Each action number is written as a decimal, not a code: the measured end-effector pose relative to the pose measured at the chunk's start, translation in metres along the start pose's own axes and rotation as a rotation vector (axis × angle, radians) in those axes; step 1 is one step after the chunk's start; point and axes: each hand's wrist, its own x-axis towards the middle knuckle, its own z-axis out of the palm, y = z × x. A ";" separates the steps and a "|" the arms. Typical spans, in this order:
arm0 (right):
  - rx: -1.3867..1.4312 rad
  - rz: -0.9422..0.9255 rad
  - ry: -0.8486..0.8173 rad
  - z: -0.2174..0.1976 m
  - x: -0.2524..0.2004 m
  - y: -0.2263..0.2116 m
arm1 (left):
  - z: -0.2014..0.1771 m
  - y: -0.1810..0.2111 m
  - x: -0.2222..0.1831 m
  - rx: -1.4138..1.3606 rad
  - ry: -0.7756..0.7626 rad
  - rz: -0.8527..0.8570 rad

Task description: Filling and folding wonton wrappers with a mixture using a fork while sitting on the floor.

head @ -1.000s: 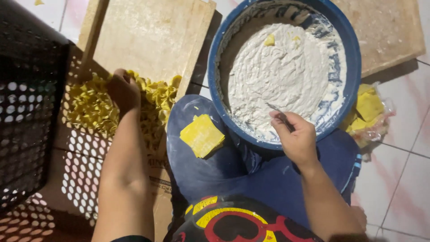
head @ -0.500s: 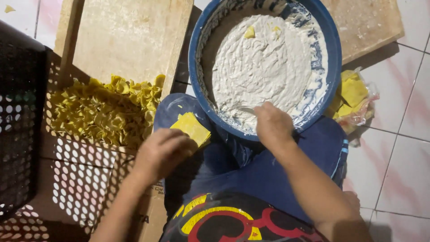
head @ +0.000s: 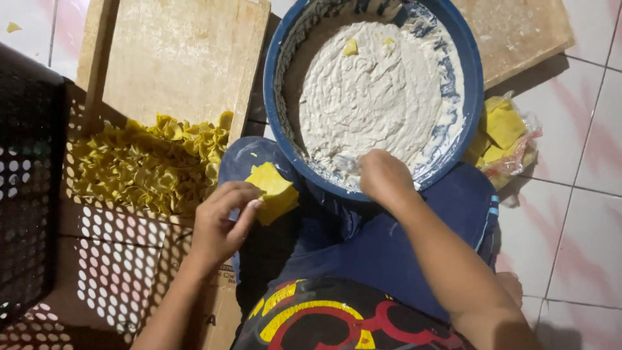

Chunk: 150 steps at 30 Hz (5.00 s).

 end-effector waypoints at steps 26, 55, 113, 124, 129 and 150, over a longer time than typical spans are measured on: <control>0.565 -0.060 0.079 -0.007 -0.007 -0.014 | 0.060 -0.008 0.014 -1.214 0.654 -0.777; 0.822 -0.645 0.695 -0.030 -0.057 -0.069 | 0.047 0.057 0.068 -1.326 0.204 -1.010; 0.791 -0.550 0.666 -0.054 -0.077 -0.075 | 0.082 0.097 0.032 -0.291 0.277 -0.100; 0.829 -0.381 0.403 -0.043 -0.058 -0.076 | 0.039 0.014 0.043 -0.248 0.152 -0.247; 0.896 -0.233 0.441 -0.036 -0.049 -0.059 | -0.025 -0.090 0.061 -0.104 0.477 -0.286; 0.574 -0.143 0.408 -0.033 -0.039 -0.023 | -0.061 -0.285 0.032 0.621 0.565 -0.596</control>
